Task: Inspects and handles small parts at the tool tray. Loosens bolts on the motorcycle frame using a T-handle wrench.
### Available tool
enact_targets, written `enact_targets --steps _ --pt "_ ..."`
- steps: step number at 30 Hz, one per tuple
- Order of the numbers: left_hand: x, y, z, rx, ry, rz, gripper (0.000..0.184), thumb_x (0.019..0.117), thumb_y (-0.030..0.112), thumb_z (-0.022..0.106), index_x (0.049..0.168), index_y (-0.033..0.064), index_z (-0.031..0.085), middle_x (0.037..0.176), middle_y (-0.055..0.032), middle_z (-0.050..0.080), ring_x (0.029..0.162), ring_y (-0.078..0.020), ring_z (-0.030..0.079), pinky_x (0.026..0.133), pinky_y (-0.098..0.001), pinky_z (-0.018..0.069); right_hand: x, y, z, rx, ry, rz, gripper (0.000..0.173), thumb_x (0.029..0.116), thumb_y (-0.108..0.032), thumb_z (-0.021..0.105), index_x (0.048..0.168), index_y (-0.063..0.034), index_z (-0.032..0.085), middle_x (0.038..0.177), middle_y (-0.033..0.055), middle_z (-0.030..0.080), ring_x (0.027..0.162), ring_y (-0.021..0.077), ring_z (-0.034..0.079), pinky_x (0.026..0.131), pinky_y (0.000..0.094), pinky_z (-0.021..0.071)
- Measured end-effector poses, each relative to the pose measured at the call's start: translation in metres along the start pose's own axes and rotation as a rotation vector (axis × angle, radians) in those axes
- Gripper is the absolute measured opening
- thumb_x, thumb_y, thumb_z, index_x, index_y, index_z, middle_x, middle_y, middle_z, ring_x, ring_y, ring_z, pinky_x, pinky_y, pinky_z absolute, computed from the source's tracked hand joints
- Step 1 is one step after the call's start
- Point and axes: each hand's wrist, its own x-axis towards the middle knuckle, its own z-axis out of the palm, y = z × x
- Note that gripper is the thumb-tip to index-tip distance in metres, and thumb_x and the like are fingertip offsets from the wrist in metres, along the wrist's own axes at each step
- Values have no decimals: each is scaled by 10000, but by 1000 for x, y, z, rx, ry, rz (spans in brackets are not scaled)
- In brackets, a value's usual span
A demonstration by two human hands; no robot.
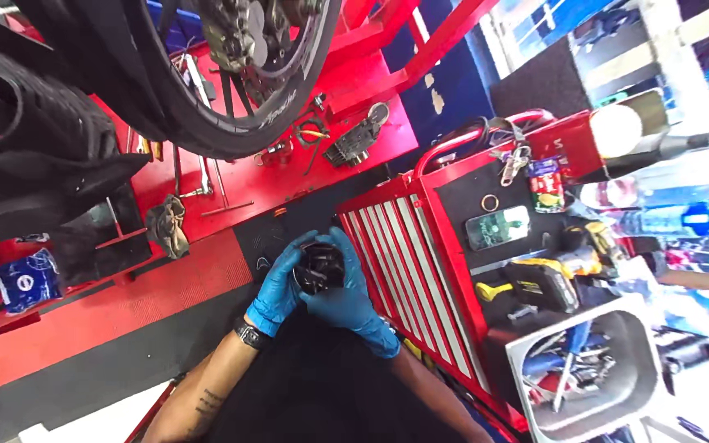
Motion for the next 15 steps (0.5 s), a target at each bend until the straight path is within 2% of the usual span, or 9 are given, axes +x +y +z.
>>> enact_targets --steps 2,5,6,8,11,15 --pt "-6 -3 -2 -35 21 -8 473 952 341 694 1338 82 605 1212 -110 712 1104 -207 700 945 -388 598 -6 -3 1 -5 -6 11 1046 724 -287 906 1511 98 336 1441 226 529 1349 235 525 1170 381 437" --pt "-4 3 3 32 -85 73 617 921 358 724 1422 63 520 1323 -124 654 1188 -210 654 1009 -393 555 4 -15 0 -51 -4 -79 951 747 -305 896 1504 -19 396 1437 168 546 1368 211 512 1189 384 418" --pt "-6 2 2 42 -78 78 624 918 361 723 1423 58 516 1318 -123 654 1182 -206 654 1006 -389 555 1 -16 1 -37 -11 -65 948 750 -298 898 1510 -44 392 1438 147 547 1370 192 508 1191 375 414" --pt "-5 -1 0 18 -8 46 498 931 338 704 1346 87 594 1215 -91 711 1100 -180 696 936 -369 597 0 -8 3 8 -15 -25 980 741 -250 904 1519 -4 360 1436 151 544 1353 181 521 1182 362 427" --pt "-6 -3 -5 -14 36 3 402 969 312 646 1307 95 628 1175 -86 727 1073 -177 707 918 -362 605 -4 0 6 -17 -11 23 1050 694 -225 918 1505 99 335 1424 214 543 1339 207 537 1166 358 444" --pt "-4 1 -3 -85 -12 -4 452 922 355 721 1288 101 645 1153 -90 733 1057 -183 715 918 -366 607 1 -7 5 -49 -17 11 1038 685 -218 928 1496 83 356 1428 205 543 1346 203 529 1174 354 432"
